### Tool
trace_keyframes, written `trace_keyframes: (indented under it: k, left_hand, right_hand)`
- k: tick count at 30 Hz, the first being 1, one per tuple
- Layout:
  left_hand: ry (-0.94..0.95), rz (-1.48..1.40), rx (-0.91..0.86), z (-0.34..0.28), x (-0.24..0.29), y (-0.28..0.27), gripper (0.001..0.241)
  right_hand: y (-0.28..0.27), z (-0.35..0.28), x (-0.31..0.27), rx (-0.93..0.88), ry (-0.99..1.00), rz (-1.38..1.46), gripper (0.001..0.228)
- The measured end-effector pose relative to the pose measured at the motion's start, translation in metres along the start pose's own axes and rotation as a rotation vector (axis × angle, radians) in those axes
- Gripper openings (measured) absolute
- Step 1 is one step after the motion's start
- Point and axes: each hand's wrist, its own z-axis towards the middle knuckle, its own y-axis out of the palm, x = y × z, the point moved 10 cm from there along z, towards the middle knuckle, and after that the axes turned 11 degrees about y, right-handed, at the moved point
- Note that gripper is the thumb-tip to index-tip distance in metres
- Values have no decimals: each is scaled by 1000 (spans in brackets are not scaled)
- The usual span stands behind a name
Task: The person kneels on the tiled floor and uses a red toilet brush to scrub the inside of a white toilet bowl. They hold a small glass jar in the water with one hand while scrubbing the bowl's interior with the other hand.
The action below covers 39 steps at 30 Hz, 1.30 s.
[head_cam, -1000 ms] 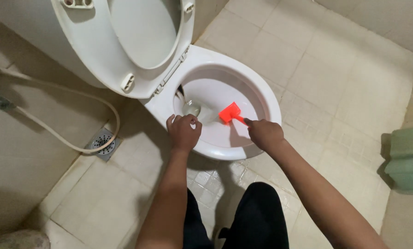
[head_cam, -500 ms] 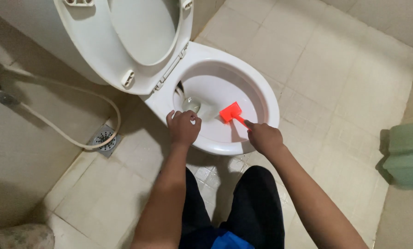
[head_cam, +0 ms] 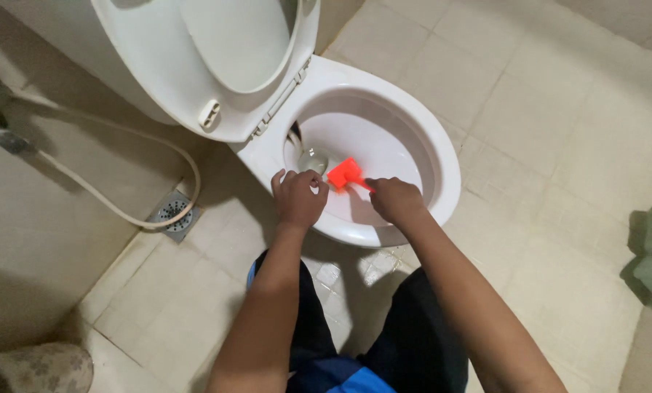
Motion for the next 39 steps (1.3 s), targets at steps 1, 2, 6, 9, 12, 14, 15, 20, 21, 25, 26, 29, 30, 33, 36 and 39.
trace_keyframes:
  k: [1,2,6,9,12,14,15,20,21,25,26,29,30,33,36,39]
  left_hand:
    - [7,7,9,2,-1,-1,10]
    - [6,-12,7,-1,-1,1,10]
    - [46,16,19,0,4,-5,11]
    - [4,-17,-7,-6,2,-2,11]
    - [8,-43,36,-3,3,-3,11]
    - [6,-30,38,-2,2,-3,10]
    - [5,-18,40,0,2,-4,10]
    - [-42,-78,57,-3,1,-6,10]
    - [-62,-93,40,-3,0,-5,9]
    - [-41,-86,54,-6,2,-6,9]
    - [-22,-89,56,-3,3,-8,9]
    - [-12,-89,68,1,4,-11,9]
    - [-20,-93,66,-3,4,-10,10]
    - [-62,-72,17,-1,3,-6,11]
    - [-81,-91,-3,-2,2,-5,11]
    - [-63,-74,27,0,1,-6,10]
  right_hand:
    - [-3,5,-6,12,-5,5,44]
    - [0,5,-12,-2,-29,51,44]
    - [-1,5,-24,-65,-97,167,45]
    - [-9,4,-5,-149,-125,188,46]
    - [-23,-6,0,-284,-71,251,49]
    - [19,35,3,-233,-184,355,48]
    - [33,55,1,-180,-295,458,46]
    - [13,50,-33,-270,-183,682,48]
    - [14,49,-32,-337,-92,738,50]
    - [29,52,-13,-393,-124,686,50]
    - [32,53,-12,-410,-122,651,51]
    - [27,59,-20,-399,-115,654,51]
    - [26,60,-23,-376,-99,696,51]
    - [-1,56,-47,-259,-58,831,51]
    - [-6,50,-45,-226,-24,889,51]
    - [24,53,-35,-322,-54,899,50]
